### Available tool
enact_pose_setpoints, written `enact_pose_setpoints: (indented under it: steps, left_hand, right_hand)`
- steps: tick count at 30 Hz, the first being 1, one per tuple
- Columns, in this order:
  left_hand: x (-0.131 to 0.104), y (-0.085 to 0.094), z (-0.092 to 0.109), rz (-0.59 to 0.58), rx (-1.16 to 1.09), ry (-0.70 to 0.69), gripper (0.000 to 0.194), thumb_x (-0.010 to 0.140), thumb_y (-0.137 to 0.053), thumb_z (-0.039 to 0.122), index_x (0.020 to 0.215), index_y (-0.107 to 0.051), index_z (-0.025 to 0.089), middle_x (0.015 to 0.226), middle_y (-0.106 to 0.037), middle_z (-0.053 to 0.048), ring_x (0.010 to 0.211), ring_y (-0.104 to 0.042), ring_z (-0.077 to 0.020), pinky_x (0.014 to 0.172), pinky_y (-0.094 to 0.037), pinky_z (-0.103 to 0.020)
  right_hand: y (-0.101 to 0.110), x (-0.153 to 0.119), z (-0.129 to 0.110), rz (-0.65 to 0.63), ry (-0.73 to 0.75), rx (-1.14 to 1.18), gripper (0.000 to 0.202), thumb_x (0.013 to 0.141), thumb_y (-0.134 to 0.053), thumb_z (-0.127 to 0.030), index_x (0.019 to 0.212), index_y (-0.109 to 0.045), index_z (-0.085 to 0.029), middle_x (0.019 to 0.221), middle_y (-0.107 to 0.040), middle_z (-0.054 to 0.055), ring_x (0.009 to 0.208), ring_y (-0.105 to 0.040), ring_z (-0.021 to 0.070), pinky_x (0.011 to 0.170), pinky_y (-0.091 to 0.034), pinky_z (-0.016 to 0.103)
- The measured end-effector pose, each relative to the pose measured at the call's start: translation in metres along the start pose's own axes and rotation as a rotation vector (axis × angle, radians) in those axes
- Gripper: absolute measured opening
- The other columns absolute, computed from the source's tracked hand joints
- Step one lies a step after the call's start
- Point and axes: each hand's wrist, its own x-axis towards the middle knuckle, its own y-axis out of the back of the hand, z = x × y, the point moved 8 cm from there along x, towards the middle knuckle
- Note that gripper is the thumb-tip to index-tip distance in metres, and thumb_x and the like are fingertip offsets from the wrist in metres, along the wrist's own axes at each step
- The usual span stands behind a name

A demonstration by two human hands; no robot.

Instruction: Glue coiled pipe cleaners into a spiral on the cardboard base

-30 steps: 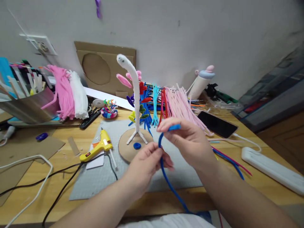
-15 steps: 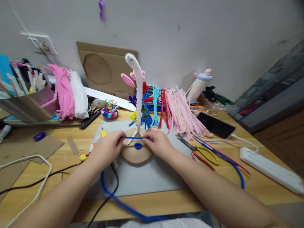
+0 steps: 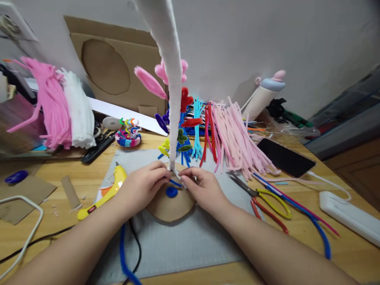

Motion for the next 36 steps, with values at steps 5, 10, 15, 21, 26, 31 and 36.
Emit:
enact_pose_setpoints:
  steps: [5,10,15,21,26,31,36]
  left_hand:
    - [0.003,0.002,-0.006,0.027,0.035,-0.025,0.021,0.092,-0.041,0.022,0.093,-0.062,0.024,0.098,-0.055,-0.003,0.09,-0.055,-0.0163,0.079,-0.044,-0.028]
    - [0.005,0.005,-0.011,0.041,0.063,-0.038,0.021,0.092,-0.04,0.021,0.091,-0.061,0.022,0.095,-0.052,-0.003,0.089,-0.052,-0.0167,0.077,-0.043,-0.029]
    - [0.007,0.003,-0.014,0.02,0.02,-0.047,0.019,0.09,-0.043,0.018,0.089,-0.061,0.022,0.093,-0.051,-0.002,0.088,-0.051,-0.016,0.077,-0.042,-0.028]
    - [0.01,-0.005,-0.018,-0.009,-0.026,-0.029,0.018,0.089,-0.044,0.019,0.087,-0.061,0.022,0.093,-0.05,-0.002,0.09,-0.05,-0.0167,0.08,-0.042,-0.029]
    - [0.011,-0.006,-0.021,-0.016,-0.042,-0.039,0.016,0.089,-0.046,0.019,0.086,-0.062,0.022,0.093,-0.051,-0.001,0.09,-0.05,-0.0168,0.079,-0.042,-0.029]
    - [0.012,-0.007,-0.021,-0.021,-0.036,-0.062,0.015,0.089,-0.048,0.02,0.085,-0.062,0.021,0.092,-0.052,-0.001,0.09,-0.05,-0.0167,0.08,-0.041,-0.029]
    - [0.012,-0.009,-0.021,-0.026,-0.014,-0.073,0.014,0.09,-0.049,0.02,0.085,-0.062,0.021,0.092,-0.053,-0.001,0.09,-0.05,-0.0166,0.08,-0.04,-0.029]
  right_hand:
    - [0.019,0.005,0.012,0.096,-0.076,0.011,0.015,0.083,-0.054,-0.024,0.085,-0.068,-0.019,0.082,-0.068,0.001,0.064,-0.056,0.0132,0.061,-0.043,0.025]
    - [0.012,0.006,0.021,0.066,-0.125,0.043,0.014,0.083,-0.054,-0.022,0.083,-0.067,-0.019,0.079,-0.067,0.001,0.066,-0.057,0.013,0.06,-0.043,0.024]
    - [0.003,0.003,0.006,-0.069,0.051,-0.032,0.016,0.089,-0.051,-0.022,0.089,-0.067,-0.021,0.088,-0.068,0.002,0.084,-0.062,0.0155,0.076,-0.045,0.027]
    - [0.002,0.0,-0.003,-0.097,0.137,-0.062,0.026,0.095,-0.043,-0.026,0.086,-0.066,-0.019,0.083,-0.065,0.003,0.081,-0.06,0.0151,0.074,-0.044,0.027]
    - [0.001,0.0,-0.004,-0.115,0.148,-0.055,0.032,0.097,-0.04,-0.032,0.086,-0.067,-0.018,0.081,-0.063,0.003,0.079,-0.058,0.0155,0.073,-0.043,0.028]
    - [0.003,-0.005,-0.01,-0.116,0.216,-0.056,0.038,0.099,-0.034,-0.031,0.092,-0.07,-0.021,0.093,-0.061,0.004,0.089,-0.056,0.0165,0.083,-0.04,0.032]
    - [0.005,-0.007,-0.013,-0.067,0.24,-0.195,0.039,0.097,-0.036,-0.026,0.087,-0.074,-0.026,0.1,-0.06,0.003,0.099,-0.052,0.0189,0.089,-0.033,0.039]
